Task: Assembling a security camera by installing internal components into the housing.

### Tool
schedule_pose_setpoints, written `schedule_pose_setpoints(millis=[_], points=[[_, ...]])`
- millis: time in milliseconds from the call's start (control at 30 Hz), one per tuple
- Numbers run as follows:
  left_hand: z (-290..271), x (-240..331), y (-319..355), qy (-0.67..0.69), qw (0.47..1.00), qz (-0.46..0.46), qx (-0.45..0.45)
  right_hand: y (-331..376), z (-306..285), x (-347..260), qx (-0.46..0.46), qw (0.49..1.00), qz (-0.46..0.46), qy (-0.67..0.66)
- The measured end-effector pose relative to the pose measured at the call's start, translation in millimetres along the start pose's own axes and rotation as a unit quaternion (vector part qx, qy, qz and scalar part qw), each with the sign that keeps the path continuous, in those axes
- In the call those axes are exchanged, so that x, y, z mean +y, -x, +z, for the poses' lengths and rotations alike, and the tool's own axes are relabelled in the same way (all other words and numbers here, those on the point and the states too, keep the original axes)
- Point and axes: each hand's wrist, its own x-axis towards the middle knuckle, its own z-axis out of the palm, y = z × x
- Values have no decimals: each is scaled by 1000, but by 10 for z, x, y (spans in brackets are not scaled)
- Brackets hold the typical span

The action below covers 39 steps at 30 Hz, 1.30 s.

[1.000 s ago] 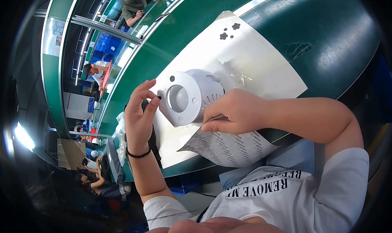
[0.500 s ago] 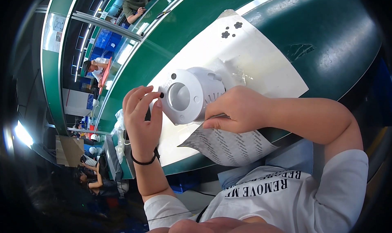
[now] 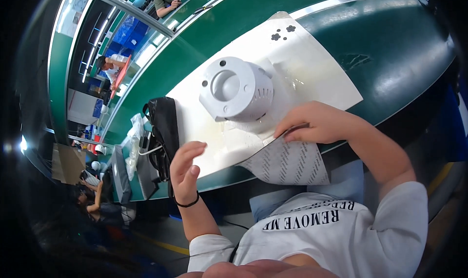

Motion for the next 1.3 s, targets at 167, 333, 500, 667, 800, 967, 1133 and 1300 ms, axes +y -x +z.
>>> schedule_pose_setpoints(millis=[167,333,500,667,800,967,1133,1300], points=[[236,-48,218,61,994,8,-88,423,51,-132,19,1000,-18,-13],[496,23,173,10,986,41,-161,742,100,-532,125,976,-51,170],[651,69,215,16,988,63,-143,1070,-27,-662,288,938,-190,15],[888,51,251,21,988,91,-123,951,-132,-474,169,800,-368,-442],[1078,29,296,35,991,75,-107,861,21,-447,137,773,-367,-500],[1341,51,234,114,978,52,-166,700,74,-366,124,735,-376,-550],[1631,173,52,183,974,62,-116,456,187,-383,101,726,-411,-542],[1634,189,104,378,922,-75,-46,623,289,-558,310,757,-227,-529]])
